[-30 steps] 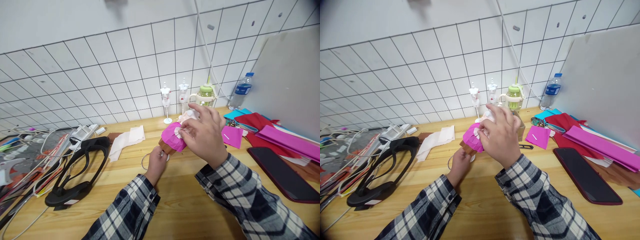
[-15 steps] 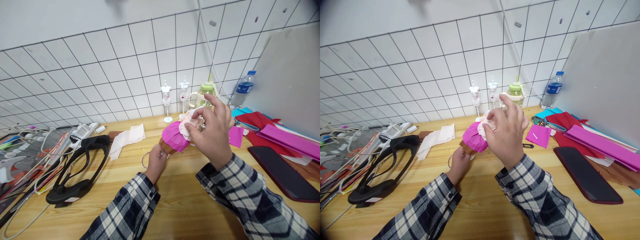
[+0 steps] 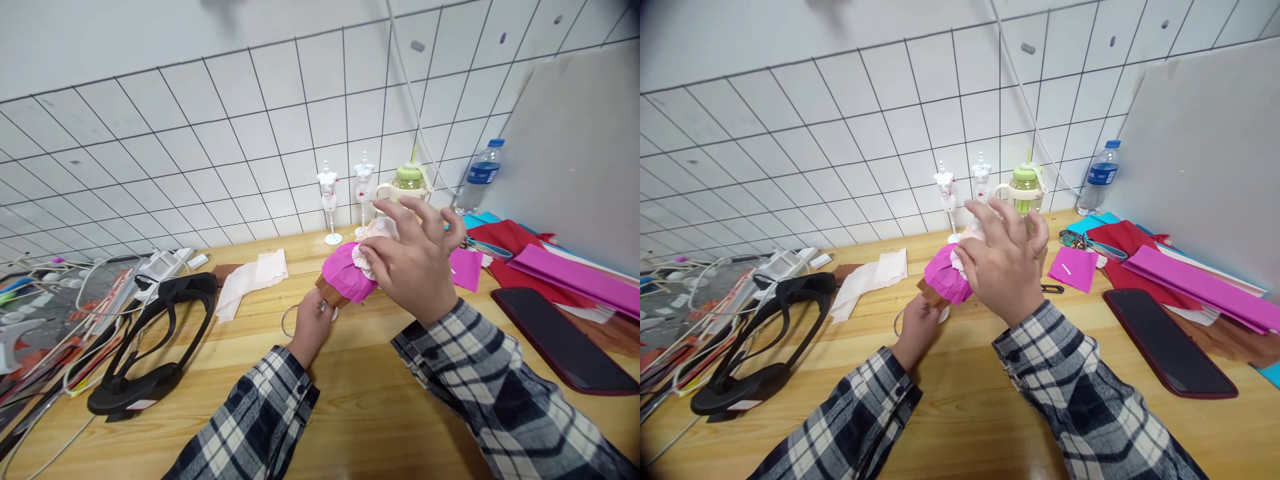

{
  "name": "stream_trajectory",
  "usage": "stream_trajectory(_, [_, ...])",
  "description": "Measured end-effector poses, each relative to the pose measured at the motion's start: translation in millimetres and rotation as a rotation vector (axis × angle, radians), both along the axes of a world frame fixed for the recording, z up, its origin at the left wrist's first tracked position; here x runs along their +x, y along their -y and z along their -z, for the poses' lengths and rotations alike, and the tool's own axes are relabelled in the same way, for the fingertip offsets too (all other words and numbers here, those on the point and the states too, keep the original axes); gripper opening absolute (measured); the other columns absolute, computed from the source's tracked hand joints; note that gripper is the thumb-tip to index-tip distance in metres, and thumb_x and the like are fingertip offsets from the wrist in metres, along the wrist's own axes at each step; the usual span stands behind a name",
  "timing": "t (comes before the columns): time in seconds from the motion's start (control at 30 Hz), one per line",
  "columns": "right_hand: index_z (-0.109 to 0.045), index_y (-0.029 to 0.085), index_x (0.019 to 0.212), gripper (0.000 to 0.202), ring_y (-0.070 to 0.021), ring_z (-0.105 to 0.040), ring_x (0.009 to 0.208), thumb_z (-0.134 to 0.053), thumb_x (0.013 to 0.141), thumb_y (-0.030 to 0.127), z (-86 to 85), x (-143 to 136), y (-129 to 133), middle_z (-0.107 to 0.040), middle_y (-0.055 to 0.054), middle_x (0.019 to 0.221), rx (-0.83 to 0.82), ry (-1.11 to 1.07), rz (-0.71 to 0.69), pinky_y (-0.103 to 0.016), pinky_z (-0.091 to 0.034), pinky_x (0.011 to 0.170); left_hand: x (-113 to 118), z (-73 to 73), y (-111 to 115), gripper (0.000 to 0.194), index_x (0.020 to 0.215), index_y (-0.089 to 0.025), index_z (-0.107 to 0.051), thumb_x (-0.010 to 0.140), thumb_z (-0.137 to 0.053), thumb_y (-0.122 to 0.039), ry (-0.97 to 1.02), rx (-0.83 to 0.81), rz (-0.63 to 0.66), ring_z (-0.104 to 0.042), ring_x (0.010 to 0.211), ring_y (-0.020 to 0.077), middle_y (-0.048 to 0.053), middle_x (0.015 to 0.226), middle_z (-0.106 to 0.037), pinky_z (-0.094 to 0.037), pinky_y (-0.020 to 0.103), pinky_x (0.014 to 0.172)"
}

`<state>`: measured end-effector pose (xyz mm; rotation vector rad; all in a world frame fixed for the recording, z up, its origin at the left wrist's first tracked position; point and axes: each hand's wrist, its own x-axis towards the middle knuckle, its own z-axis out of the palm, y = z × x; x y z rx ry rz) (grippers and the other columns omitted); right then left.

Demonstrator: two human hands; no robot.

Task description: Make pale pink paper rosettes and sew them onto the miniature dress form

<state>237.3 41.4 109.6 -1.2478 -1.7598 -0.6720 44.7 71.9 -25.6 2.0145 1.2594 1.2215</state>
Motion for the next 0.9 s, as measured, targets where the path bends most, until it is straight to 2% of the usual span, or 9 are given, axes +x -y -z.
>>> stream_trajectory(0.13, [-0.071,0.025,0.08,0.023,-0.0313,-0.037,0.13,-0.053,0.09,0.035,-1.4,2.1,-1.8,-0.052,0.0,0.137,-0.072,0.027,-0.008,-0.06,-0.015,0.104,0.7,-1.1,0.6,0.027,0.097,-0.019,-0.071,0.078,-0.053,-0.012,0.037,-0.066,-0.028,-0.065,0.09,0.0204,0.006,0.099,-0.073,-0.047,0.031,0.082])
stream_trajectory(0.2, [-0.071,0.028,0.092,0.02,-0.0308,-0.037,0.13,-0.053,0.089,0.035,-3.8,3.4,-2.1,-0.05,0.0,0.139,-0.084,0.015,-0.049,-0.058,-0.018,0.104,1.3,-2.6,0.8,0.023,0.094,-0.018,-0.072,0.077,-0.056,-0.017,0.112,-0.15,-0.061,-0.065,0.087,0.0205,0.006,0.096,-0.073,-0.047,0.03,0.08])
stream_trajectory(0.27, [-0.067,0.032,0.109,0.025,-0.0289,-0.039,0.128,-0.05,0.091,0.034,-7.3,5.3,-1.6,-0.048,0.001,0.14,-0.077,-0.015,-0.099,-0.055,-0.024,0.102,1.8,-5.1,0.6,0.017,0.085,-0.016,-0.072,0.076,-0.061,-0.026,0.187,-0.252,-0.093,-0.065,0.076,0.0195,0.005,0.085,-0.073,-0.047,0.027,0.071])
stream_trajectory(0.4, [-0.052,0.032,0.131,0.04,-0.0268,-0.043,0.123,-0.044,0.092,0.027,-14.2,12.0,1.4,-0.049,-0.003,0.137,0.004,-0.151,-0.098,-0.049,-0.031,0.099,1.7,-10.2,-0.9,0.032,0.073,-0.014,-0.069,0.079,-0.059,-0.044,0.226,-0.344,-0.1,-0.058,0.055,0.0153,0.003,0.064,-0.068,-0.042,0.024,0.053])
stream_trajectory(0.53, [-0.051,0.027,0.131,0.043,-0.0281,-0.044,0.121,-0.048,0.088,0.027,-16.7,17.8,2.7,-0.053,-0.006,0.131,-0.023,-0.226,-0.056,-0.048,-0.032,0.1,-0.1,-11.3,-2.4,0.037,0.074,-0.013,-0.067,0.077,-0.062,-0.049,0.283,-0.392,-0.133,-0.058,0.057,0.0139,0.003,0.066,-0.067,-0.042,0.022,0.054])
stream_trajectory(0.7, [-0.057,0.025,0.123,0.037,-0.0297,-0.039,0.126,-0.053,0.086,0.027,-17.5,14.3,0.8,-0.05,-0.007,0.134,-0.142,-0.18,-0.046,-0.049,-0.03,0.101,-2.8,-9.7,-4.6,0.041,0.081,-0.012,-0.068,0.08,-0.059,-0.051,0.295,-0.376,-0.126,-0.06,0.062,0.0158,0.006,0.073,-0.07,-0.044,0.025,0.057])
stream_trajectory(0.8, [-0.06,0.024,0.118,0.033,-0.0293,-0.037,0.128,-0.054,0.086,0.026,-2.6,9.7,2.7,-0.049,-0.007,0.136,-0.18,-0.152,-0.081,-0.048,-0.03,0.102,-4.1,-9.8,-6.0,0.039,0.093,-0.013,-0.07,0.085,-0.054,-0.047,0.208,-0.297,-0.139,-0.063,0.069,0.0177,0.008,0.086,-0.073,-0.046,0.027,0.062])
stream_trajectory(0.9, [-0.062,0.022,0.114,0.029,-0.0244,-0.047,0.115,-0.051,0.087,0.021,35.7,7.1,8.2,-0.059,-0.007,0.121,-0.217,-0.183,-0.157,-0.042,-0.036,0.098,-3.6,-7.1,-8.3,0.037,0.092,-0.012,-0.072,0.086,-0.053,-0.044,0.133,-0.287,-0.131,-0.064,0.072,0.0199,0.009,0.087,-0.074,-0.046,0.027,0.062])
